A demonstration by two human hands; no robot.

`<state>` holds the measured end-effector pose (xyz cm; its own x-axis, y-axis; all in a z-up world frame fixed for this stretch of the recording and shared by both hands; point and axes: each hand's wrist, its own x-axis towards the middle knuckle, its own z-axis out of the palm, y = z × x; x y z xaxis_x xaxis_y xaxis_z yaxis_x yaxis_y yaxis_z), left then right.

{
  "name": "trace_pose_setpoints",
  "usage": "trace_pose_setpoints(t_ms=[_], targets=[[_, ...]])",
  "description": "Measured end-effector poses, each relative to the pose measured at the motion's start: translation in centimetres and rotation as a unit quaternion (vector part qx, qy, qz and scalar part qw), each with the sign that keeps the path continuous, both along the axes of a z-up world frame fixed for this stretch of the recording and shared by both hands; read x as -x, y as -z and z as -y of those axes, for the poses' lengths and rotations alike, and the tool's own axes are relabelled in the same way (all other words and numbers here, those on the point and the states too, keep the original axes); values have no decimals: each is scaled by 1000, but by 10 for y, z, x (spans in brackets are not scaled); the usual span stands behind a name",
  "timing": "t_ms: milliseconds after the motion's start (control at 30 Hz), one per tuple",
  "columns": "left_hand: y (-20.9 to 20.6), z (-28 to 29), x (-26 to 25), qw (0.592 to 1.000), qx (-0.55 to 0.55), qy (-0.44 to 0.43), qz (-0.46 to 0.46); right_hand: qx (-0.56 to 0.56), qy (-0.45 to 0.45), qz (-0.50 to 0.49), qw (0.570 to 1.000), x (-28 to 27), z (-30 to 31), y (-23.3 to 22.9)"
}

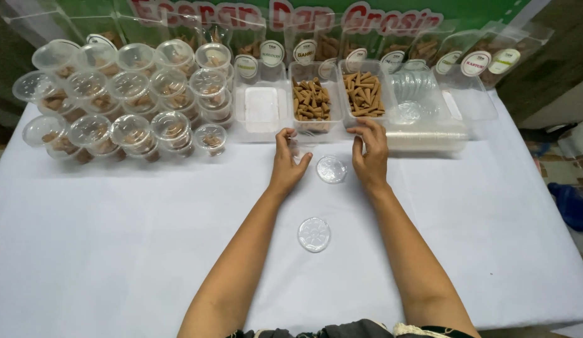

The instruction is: Packing incense sticks into small plastic cups and sealing them with lids and bags.

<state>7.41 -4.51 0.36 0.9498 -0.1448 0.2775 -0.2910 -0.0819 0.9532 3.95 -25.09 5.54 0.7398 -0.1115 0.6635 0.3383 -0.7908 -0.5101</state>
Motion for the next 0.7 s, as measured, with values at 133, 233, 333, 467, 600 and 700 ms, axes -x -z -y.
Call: trace_pose_setpoints(t_ms=[133,233,333,467,600,700], targets=[[0,3,-4,1000,-10,-2,-12,-2,-48,-4,999,-45,-14,-15],[-4,4,-7,1000,-15,1,-20,-18,-88,-46,995,-89,-20,-22],[-4,4,-7,999,-16,9,-38,43,-105,-95,989,-131,-19,-14],[-4,4,-8,999,-27,21,-42,144,-127,-175,966,-152,-28,-25],[-1,7,-10,998,-44,33,-34,251,-128,-205,937,-174,-23,-9],[-3,6,-9,998,-49,34,-33,310,-108,-204,922,-190,-22,9]])
